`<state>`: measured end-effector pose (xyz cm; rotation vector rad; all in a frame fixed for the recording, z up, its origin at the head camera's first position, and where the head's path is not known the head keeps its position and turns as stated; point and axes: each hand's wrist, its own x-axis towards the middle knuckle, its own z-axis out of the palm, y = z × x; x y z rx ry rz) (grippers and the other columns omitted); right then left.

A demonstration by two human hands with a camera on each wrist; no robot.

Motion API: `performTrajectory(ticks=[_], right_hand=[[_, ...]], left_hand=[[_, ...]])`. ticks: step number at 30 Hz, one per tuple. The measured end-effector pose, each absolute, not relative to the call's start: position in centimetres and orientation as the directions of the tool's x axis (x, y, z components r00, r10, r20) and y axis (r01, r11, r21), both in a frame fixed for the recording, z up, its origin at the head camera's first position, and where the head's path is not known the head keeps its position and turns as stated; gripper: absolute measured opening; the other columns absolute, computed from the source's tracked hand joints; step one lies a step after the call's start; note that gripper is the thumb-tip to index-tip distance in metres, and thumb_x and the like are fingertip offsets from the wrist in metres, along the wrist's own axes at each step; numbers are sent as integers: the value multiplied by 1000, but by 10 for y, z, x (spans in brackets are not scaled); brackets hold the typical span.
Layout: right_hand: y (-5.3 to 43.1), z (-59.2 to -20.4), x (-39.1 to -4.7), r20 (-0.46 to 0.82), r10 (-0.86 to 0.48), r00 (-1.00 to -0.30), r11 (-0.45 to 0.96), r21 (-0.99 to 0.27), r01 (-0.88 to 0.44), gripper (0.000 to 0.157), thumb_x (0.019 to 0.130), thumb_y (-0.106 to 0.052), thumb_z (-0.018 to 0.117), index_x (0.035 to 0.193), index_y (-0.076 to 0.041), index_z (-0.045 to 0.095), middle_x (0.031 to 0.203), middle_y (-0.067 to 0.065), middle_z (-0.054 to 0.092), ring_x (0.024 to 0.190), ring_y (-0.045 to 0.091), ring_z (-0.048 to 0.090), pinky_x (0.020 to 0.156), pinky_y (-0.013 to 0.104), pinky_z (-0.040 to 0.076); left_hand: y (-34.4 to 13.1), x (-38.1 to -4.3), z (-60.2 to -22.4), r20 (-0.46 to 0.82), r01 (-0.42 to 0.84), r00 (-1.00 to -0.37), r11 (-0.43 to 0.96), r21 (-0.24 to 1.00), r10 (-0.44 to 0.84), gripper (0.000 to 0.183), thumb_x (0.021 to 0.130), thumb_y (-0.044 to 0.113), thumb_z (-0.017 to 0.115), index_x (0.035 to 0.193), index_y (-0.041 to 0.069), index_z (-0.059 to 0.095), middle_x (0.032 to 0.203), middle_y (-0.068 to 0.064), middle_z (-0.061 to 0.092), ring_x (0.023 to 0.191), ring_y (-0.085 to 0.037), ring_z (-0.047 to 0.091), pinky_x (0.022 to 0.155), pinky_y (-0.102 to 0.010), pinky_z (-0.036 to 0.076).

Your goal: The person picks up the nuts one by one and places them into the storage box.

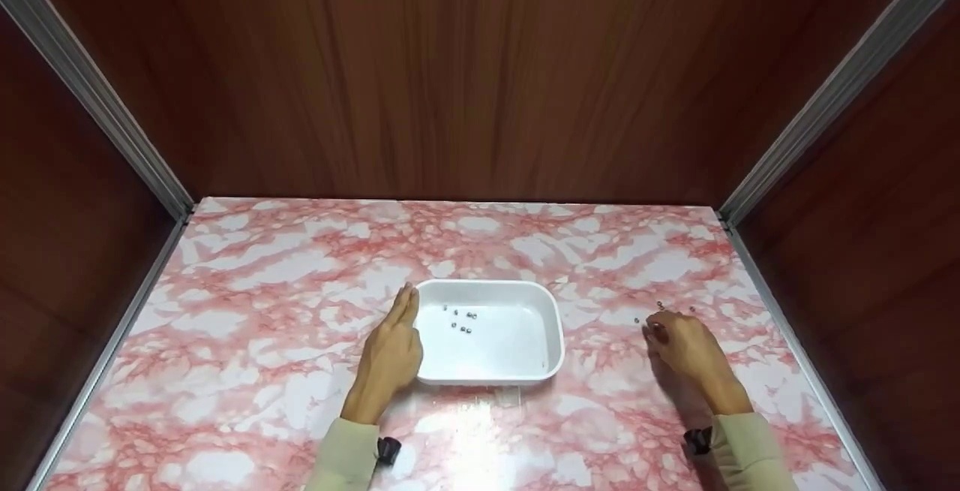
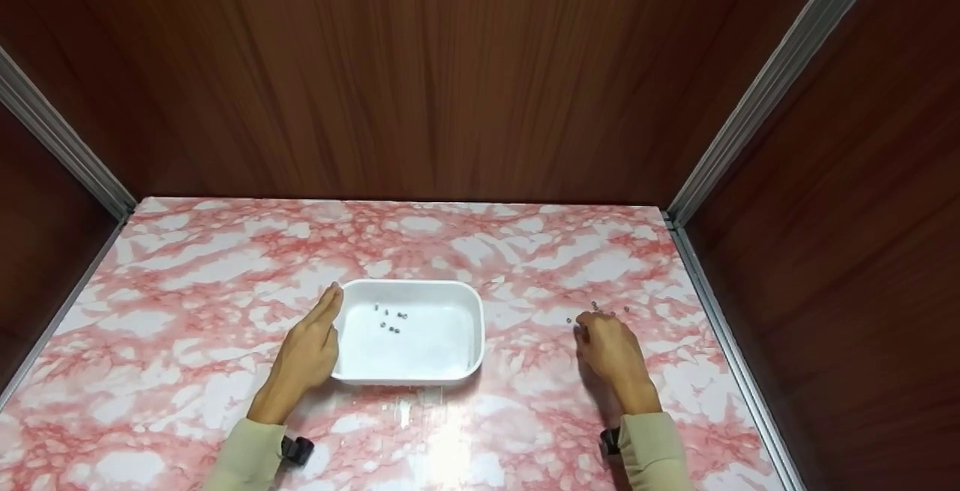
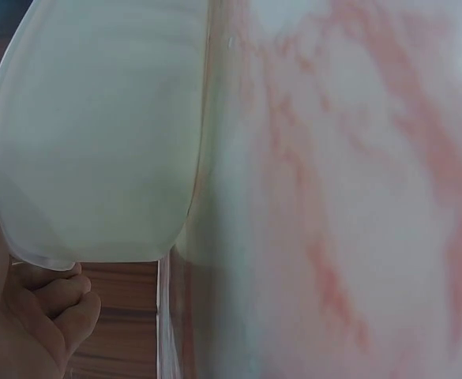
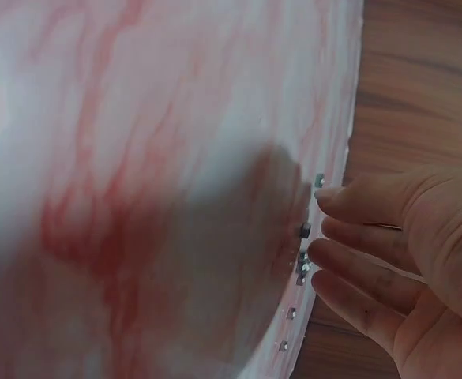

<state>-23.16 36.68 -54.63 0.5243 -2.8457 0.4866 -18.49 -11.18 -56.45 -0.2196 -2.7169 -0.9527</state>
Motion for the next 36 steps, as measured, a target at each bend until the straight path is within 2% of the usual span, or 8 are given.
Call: performTrajectory(ticks=[6,20,24,26,27,31,33,36], right_hand=[[371,-549,-233,267,-331,-905,877,-269,-399,8,90,2,75,96,-4,77,88,14,78,82,35,75,73,52,61],[372,-549,-233,217,-307,-927,884,-296,-362,16,93,6,68,94,-5,80,93,12,80,88,34,77,76,48,62],[372,-549,-233,212,-294,-932,888,-300,-349,18,94,6,66,92,-6,81,90,11,80,85,33,77,74,47,62],[372,-549,-234,210,-292,-933,889,-300,-345,19,94,6,66,91,-6,81,89,10,80,84,32,76,73,46,62],[372,-549,-234,209,-291,-933,889,-300,-345,19,93,5,67,90,-7,81,88,10,80,83,32,76,73,46,62],[371,-550,-236,212,-294,-932,893,-288,-347,18,92,5,67,87,-6,79,85,10,79,81,32,75,71,46,61],[370,-550,-236,210,-292,-933,894,-286,-344,17,92,6,67,86,-6,79,85,11,78,79,32,75,70,46,60],[370,-550,-235,199,-292,-936,897,-282,-340,17,92,7,66,87,-4,78,86,14,78,79,32,75,69,46,60]], left_hand=[[-111,-184,-566,294,223,-954,782,583,53,55,103,6,45,157,-5,43,169,-20,38,149,-39,48,74,-37,56],[-112,-185,-566,281,213,-958,781,587,51,55,104,7,46,157,-5,41,169,-20,37,150,-39,46,82,-40,58],[-112,-185,-566,278,212,-959,780,589,51,55,104,8,46,158,-4,41,169,-20,36,148,-40,49,75,-35,55],[-112,-184,-566,270,214,-961,771,599,58,55,105,7,45,158,-4,40,170,-20,35,136,-41,61,67,-32,53],[-112,-184,-567,267,215,-962,771,599,60,55,105,7,45,158,-4,40,170,-20,35,135,-41,61,65,-31,52],[-113,-183,-566,267,218,-962,770,600,64,54,105,7,44,158,-4,40,170,-20,34,136,-40,60,66,-30,51],[-113,-184,-566,277,220,-959,774,593,60,54,105,8,45,158,-4,41,170,-19,36,147,-40,50,69,-29,50],[-112,-184,-565,280,220,-958,774,594,57,54,105,8,44,158,-3,41,170,-19,36,145,-39,53,66,-29,49]])
